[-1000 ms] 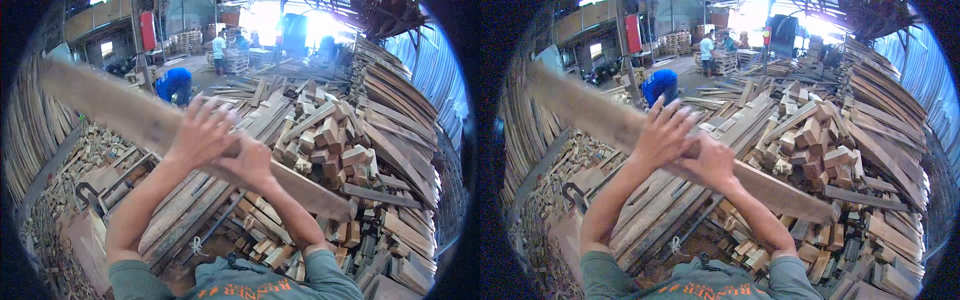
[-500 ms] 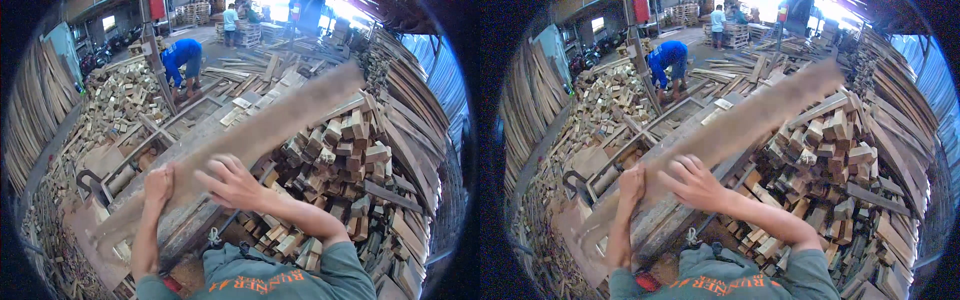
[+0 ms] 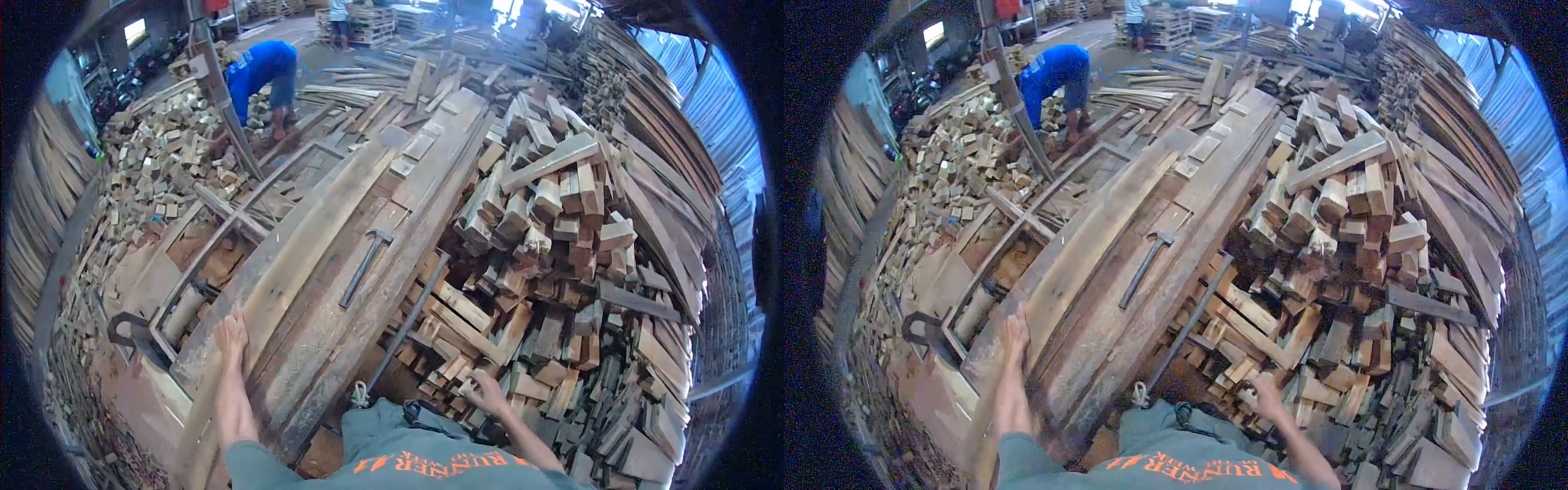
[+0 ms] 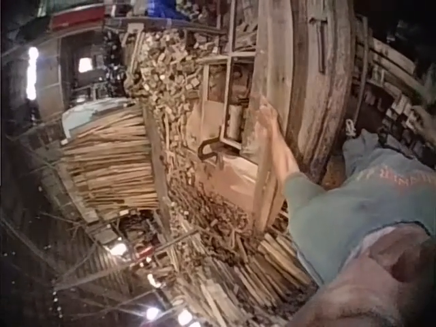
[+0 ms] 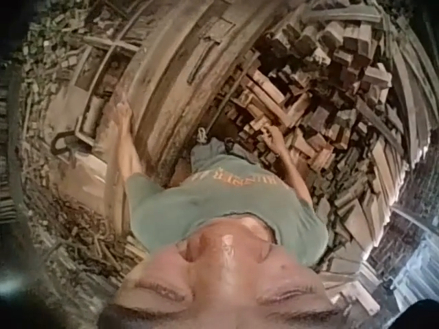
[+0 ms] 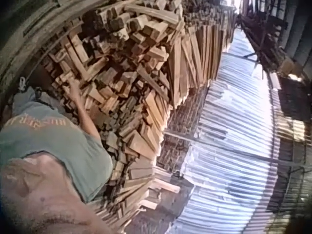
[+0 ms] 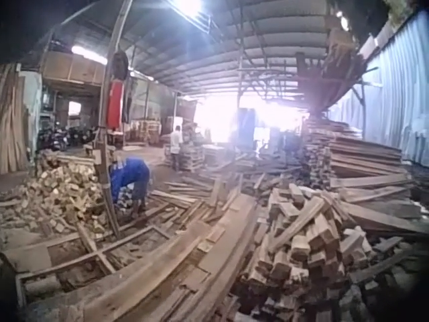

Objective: Sorting and stacking long wooden planks in a factory environment.

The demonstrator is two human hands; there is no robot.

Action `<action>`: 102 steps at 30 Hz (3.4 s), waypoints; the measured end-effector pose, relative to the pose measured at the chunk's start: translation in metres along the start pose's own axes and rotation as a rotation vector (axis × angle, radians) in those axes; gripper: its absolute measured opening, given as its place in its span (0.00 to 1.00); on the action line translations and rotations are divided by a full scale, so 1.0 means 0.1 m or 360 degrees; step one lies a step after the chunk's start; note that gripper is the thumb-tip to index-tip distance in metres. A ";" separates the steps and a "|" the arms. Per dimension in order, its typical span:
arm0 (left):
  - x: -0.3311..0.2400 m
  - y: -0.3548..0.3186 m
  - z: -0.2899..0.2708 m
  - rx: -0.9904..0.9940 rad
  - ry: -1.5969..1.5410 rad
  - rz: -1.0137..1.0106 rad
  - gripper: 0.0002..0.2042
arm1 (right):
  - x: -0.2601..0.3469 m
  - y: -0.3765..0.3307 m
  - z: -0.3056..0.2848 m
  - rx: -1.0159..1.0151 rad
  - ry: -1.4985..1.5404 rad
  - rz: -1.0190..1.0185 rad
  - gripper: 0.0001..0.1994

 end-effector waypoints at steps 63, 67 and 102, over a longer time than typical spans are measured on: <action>-0.22 -0.70 0.69 -0.0733 -0.0201 -0.0076 0.27 | -0.47 0.76 1.41 0.0343 0.0474 0.0435 0.20; -0.36 -0.65 0.56 -0.0753 -0.0081 -0.0153 0.23 | -0.79 1.27 1.96 0.0388 0.0931 0.0766 0.22; -0.50 -0.64 0.95 -0.0784 0.0083 -0.0096 0.19 | -1.08 1.92 3.07 0.0435 0.1664 0.1146 0.19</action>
Point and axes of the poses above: each hand's wrist, its own y-axis towards the middle knuckle, its own z-axis out of the palm, x = y × z, the point moved 10 cm from there along y, towards the middle knuckle, and after that the axes turned 9 degrees about y, right-handed, at the moved point
